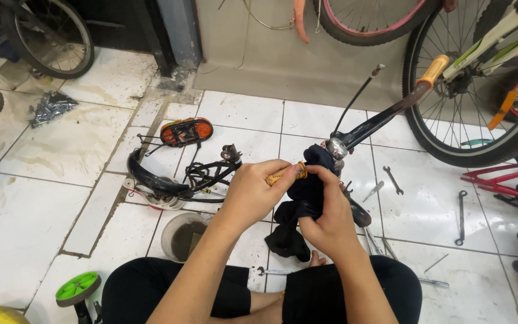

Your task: The person sits on the floor and wipes the handlebars and a bicycle fender with a black cloth. They clean the handlebar grips and the bell area, then move on to wipe the fender thoroughly.

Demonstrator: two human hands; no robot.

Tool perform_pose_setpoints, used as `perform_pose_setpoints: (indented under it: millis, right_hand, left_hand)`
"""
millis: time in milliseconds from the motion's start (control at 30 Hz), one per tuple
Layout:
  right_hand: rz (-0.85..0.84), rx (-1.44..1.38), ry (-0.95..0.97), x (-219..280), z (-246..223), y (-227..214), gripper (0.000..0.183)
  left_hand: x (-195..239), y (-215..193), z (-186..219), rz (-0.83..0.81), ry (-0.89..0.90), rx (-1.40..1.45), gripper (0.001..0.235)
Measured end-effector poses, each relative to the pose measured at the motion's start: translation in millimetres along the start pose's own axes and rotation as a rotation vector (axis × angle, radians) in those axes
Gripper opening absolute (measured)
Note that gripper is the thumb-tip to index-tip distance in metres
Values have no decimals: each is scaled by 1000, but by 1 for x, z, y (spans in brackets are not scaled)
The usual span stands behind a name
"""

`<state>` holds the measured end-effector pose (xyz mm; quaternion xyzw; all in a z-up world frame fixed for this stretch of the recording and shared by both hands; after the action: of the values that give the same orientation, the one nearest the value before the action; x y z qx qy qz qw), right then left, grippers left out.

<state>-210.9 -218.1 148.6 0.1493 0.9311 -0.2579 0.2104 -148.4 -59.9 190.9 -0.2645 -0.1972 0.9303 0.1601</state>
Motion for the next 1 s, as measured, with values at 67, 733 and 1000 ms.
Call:
perform_pose_setpoints:
  millis: [67, 733, 1000]
  right_hand:
    - [15, -31, -15, 2, 9, 6, 66]
    - [208, -102, -132, 32, 73, 37, 72]
    - [203, -141, -24, 19, 47, 19, 56]
  left_hand:
    - [1, 0, 2, 10, -10, 10, 35]
    - [2, 3, -1, 32, -29, 25, 31]
    - [-1, 3, 0, 22, -9, 23, 35]
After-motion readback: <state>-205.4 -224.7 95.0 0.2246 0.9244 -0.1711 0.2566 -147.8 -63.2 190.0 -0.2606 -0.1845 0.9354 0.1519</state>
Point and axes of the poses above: each hand's wrist, its own x-axis away from the middle knuckle, its own y-axis out of the palm, z = x × y, the point moved 4 cm from there along -x, towards the middle knuckle, and after that the axes turned 10 degrees about y, right-handed, at the moved point
